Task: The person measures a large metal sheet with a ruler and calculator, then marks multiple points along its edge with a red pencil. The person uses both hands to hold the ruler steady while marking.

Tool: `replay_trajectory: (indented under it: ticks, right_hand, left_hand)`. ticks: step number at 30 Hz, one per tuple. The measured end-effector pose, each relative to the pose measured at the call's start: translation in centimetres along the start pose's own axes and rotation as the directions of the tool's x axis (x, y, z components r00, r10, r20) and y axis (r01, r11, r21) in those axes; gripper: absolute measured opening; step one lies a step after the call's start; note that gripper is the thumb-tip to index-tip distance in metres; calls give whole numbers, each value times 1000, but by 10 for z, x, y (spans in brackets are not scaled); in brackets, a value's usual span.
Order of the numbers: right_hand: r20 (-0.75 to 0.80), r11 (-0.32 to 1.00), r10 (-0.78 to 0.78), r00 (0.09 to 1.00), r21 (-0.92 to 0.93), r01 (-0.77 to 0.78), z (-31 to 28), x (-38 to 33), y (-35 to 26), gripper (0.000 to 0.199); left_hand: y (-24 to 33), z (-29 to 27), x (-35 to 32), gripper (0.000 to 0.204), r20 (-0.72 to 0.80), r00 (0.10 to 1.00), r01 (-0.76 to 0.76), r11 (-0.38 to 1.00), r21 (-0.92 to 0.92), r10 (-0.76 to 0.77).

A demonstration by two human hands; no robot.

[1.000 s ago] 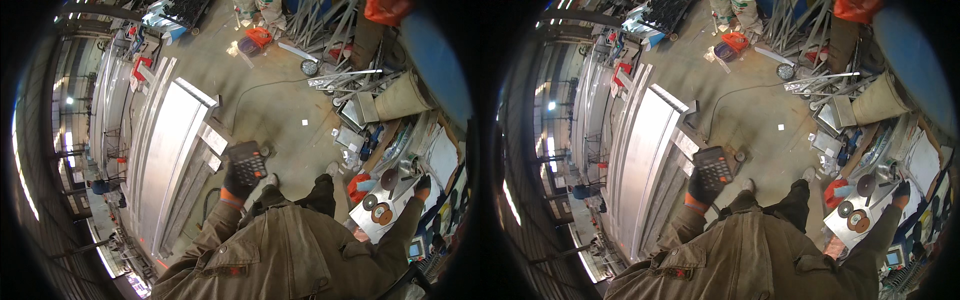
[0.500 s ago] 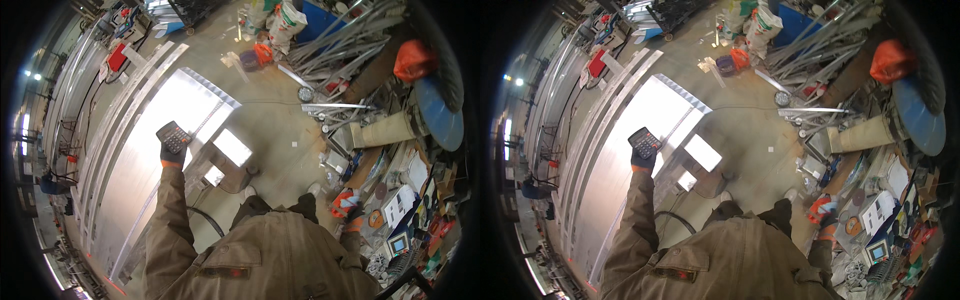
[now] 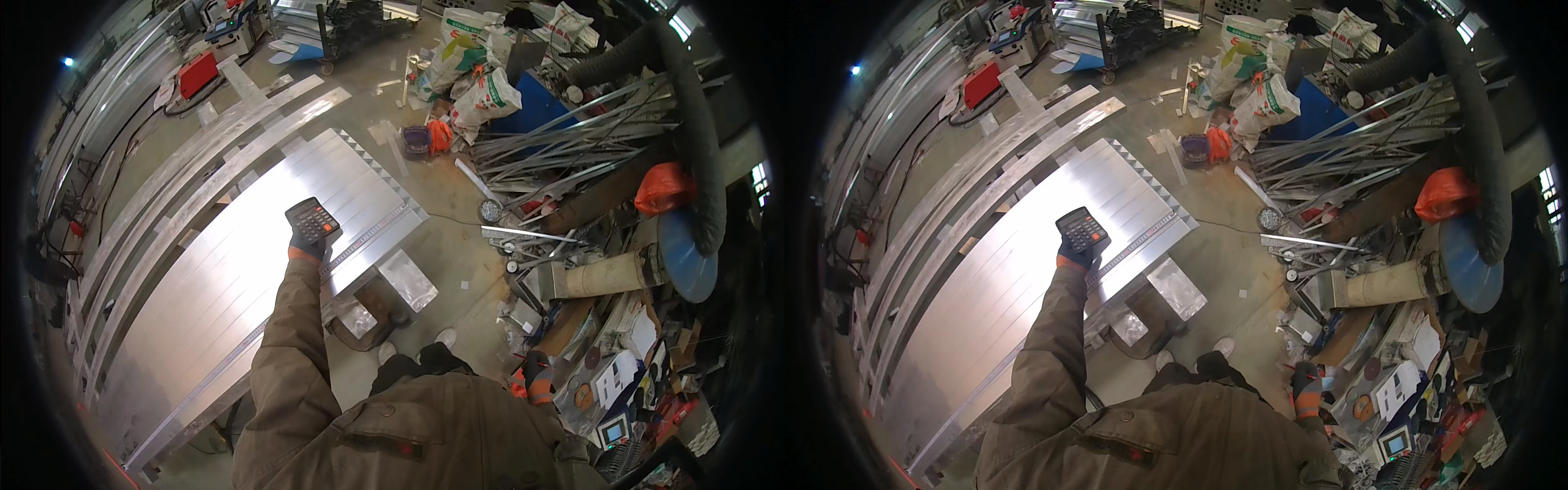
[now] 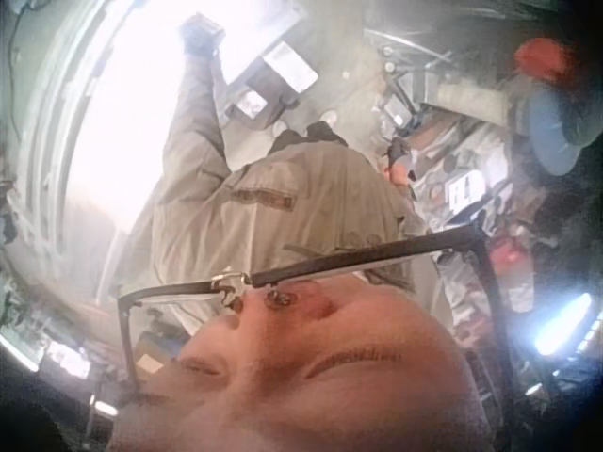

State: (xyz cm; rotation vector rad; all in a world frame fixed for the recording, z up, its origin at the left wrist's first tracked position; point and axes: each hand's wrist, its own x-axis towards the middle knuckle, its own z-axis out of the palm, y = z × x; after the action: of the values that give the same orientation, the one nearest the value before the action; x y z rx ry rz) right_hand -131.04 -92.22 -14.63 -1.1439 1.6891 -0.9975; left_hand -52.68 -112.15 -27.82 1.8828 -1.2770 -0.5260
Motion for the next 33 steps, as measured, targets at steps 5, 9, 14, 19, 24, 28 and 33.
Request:
replay_trajectory:
  ticks: [5, 9, 14, 19, 24, 28, 33]
  right_hand:
    - [68, 982, 162, 984, 85, -168, 52, 10, -49, 28]
    - [208, 940, -173, 963, -257, 225, 94, 35, -89, 19]
    - [260, 876, -272, 927, -333, 350, 161, 79, -127, 21]
    - [424, 987, -122, 897, -41, 154, 226, 119, -168, 19]
    - [588, 859, -313, 746, -159, 486, 242, 163, -202, 20]
    - [582, 941, -172, 795, -142, 308, 266, 196, -196, 21]
    - [697, 901, -286, 657, -37, 432, 290, 234, -195, 21]
  left_hand:
    - [17, -25, -2, 46, 208, 951, -307, 642, 702, 228]
    - [1, -31, -1, 50, 473, 859, -511, 325, 796, 196]
    - [-50, -30, -18, 51, 522, 851, -443, 452, 774, -61]
    - [-20, -67, -62, 80, -73, 680, 627, 631, -457, -730]
    - [72, -106, -108, 137, -170, 718, 652, 566, 504, -675]
    - [49, -114, -111, 138, -202, 602, 734, 436, 521, -772]
    - [-73, -104, -116, 117, -168, 568, 737, 407, 540, -806]
